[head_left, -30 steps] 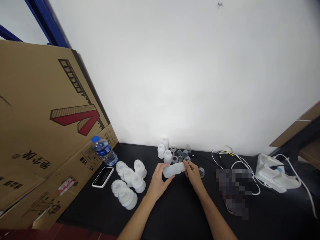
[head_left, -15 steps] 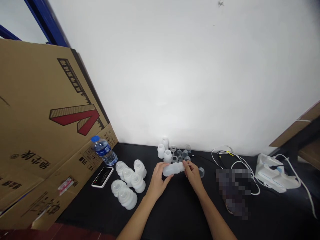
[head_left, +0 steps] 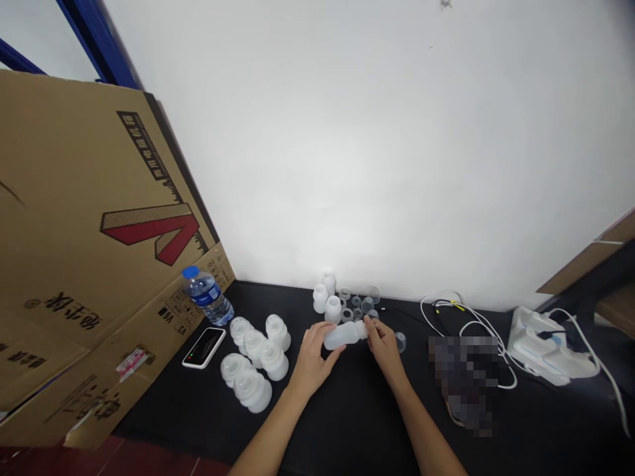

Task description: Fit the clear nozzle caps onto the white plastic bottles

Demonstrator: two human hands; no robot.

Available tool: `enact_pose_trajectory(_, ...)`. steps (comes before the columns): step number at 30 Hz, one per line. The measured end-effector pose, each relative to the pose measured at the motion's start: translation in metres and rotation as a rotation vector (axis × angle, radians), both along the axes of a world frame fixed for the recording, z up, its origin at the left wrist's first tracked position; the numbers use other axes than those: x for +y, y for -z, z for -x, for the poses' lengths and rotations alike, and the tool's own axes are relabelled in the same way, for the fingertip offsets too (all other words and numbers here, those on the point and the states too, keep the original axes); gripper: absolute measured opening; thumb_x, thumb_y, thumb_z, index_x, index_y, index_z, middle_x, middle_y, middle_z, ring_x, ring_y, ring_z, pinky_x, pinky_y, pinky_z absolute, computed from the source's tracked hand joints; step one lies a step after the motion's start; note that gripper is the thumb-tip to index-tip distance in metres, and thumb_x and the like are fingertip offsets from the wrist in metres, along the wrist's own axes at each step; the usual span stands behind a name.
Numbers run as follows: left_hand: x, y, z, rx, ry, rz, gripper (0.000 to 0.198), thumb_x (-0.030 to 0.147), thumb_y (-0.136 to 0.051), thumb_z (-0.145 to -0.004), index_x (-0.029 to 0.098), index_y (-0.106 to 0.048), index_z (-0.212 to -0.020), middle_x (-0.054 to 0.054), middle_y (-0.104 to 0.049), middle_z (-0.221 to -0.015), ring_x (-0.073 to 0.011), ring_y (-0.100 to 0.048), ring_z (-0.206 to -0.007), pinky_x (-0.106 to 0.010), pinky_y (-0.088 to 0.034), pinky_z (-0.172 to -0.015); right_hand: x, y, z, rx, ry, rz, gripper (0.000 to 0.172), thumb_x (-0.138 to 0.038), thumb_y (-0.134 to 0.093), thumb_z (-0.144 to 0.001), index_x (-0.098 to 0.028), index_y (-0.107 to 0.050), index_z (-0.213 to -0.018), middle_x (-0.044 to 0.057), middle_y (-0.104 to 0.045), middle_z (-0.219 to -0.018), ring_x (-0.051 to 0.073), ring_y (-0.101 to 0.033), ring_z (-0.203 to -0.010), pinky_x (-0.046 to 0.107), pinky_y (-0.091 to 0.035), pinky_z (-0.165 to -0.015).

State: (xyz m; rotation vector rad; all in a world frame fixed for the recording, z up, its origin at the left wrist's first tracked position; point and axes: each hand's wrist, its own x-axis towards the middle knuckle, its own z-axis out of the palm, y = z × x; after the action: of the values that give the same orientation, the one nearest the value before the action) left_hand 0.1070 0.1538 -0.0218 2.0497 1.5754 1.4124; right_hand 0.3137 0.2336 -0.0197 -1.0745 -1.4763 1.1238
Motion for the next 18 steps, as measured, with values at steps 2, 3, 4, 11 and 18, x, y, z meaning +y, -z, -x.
enact_pose_trajectory(2,-0.002,-0.004,-0.001,-0.004,0.003,0.053,0.040,0.035,-0.070,-0.102,0.029,-0.059,-0.140,-0.009,-0.068,-0.135,-0.0297,-0.066,-0.121,-0.049,-0.054,-0.104,0.000,-0.003,0.000,0.030,-0.006,0.011,0.058,-0.079,-0.062,-0.092,-0.022,-0.069,-0.088,-0.004,-0.052,-0.056,0.016,-0.044,-0.048,0.028,-0.036,-0.048)
enact_pose_trajectory(3,-0.002,-0.006,-0.002,-0.005,0.006,0.075,0.040,0.036,-0.069,-0.102,0.029,-0.059,-0.140,-0.008,-0.068,-0.135,-0.0289,-0.067,-0.119,-0.047,-0.055,-0.103,0.000,-0.005,0.000,0.053,-0.019,0.015,0.058,-0.079,-0.065,-0.091,-0.021,-0.071,-0.095,-0.003,-0.055,-0.059,0.015,-0.046,-0.048,0.027,-0.037,-0.048)
enact_pose_trajectory(4,-0.003,-0.007,-0.002,-0.005,0.009,0.090,0.040,0.037,-0.068,-0.103,0.029,-0.059,-0.141,-0.008,-0.069,-0.134,-0.0281,-0.067,-0.117,-0.046,-0.055,-0.102,-0.001,-0.006,0.000,0.075,-0.038,0.014,0.059,-0.079,-0.067,-0.089,-0.020,-0.072,-0.098,-0.003,-0.058,-0.062,0.014,-0.047,-0.049,0.027,-0.038,-0.048)
enact_pose_trajectory(11,-0.001,0.001,0.001,0.024,-0.005,0.019,0.041,0.035,-0.072,-0.100,0.028,-0.061,-0.139,-0.009,-0.070,-0.134,-0.0291,-0.068,-0.120,-0.047,-0.055,-0.103,-0.010,-0.013,0.007,0.044,-0.031,-0.012,0.058,-0.076,-0.066,-0.093,-0.019,-0.070,-0.083,-0.001,-0.057,-0.063,0.014,-0.045,-0.049,0.027,-0.034,-0.047)
enact_pose_trajectory(18,-0.002,0.001,-0.002,0.076,-0.016,0.009,0.040,0.037,-0.070,-0.101,0.026,-0.059,-0.138,-0.011,-0.070,-0.132,-0.0305,-0.068,-0.121,-0.049,-0.054,-0.104,-0.011,-0.010,0.012,0.057,0.034,0.033,0.060,-0.077,-0.068,-0.091,-0.020,-0.064,-0.070,-0.005,-0.048,-0.050,0.013,-0.042,-0.044,0.027,-0.033,-0.046)
